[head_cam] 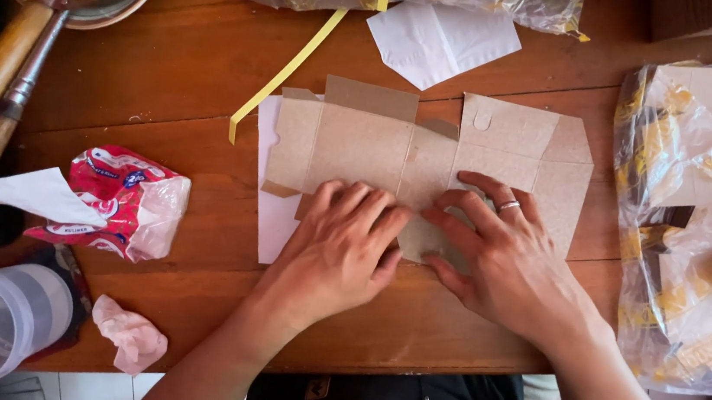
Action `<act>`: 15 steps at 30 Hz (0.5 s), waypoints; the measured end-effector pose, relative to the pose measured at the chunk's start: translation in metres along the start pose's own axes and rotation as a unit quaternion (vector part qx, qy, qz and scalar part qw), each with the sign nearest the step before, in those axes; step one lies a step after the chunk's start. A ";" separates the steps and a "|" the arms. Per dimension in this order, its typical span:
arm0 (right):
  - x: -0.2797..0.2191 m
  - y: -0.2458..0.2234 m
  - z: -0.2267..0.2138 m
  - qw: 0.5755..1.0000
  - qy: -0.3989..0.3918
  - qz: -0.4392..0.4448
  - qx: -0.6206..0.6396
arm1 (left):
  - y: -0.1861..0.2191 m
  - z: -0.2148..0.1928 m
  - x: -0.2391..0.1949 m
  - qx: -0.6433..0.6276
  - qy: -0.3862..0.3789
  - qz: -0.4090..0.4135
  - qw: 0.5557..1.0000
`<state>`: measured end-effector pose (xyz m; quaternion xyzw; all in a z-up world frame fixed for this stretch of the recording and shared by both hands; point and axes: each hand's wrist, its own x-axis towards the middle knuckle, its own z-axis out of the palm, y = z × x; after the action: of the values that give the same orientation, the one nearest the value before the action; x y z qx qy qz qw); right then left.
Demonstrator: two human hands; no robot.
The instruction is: The person folds flat cardboard pieces into small boxes by hand, aligning flaps and tucking tabs to form the structure. They complete one box and place it with others, then begin folding a second piece.
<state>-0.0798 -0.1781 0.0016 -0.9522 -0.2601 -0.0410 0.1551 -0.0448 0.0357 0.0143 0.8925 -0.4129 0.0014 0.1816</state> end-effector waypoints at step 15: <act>0.002 -0.009 0.002 0.999 0.031 0.007 -0.027 | -0.013 -0.006 0.001 -0.016 0.115 0.017 0.993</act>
<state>-0.0831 -0.1692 0.0024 -0.9562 -0.2472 -0.0762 0.1374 -0.0337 0.0443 0.0165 0.8763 -0.4042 0.1003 0.2422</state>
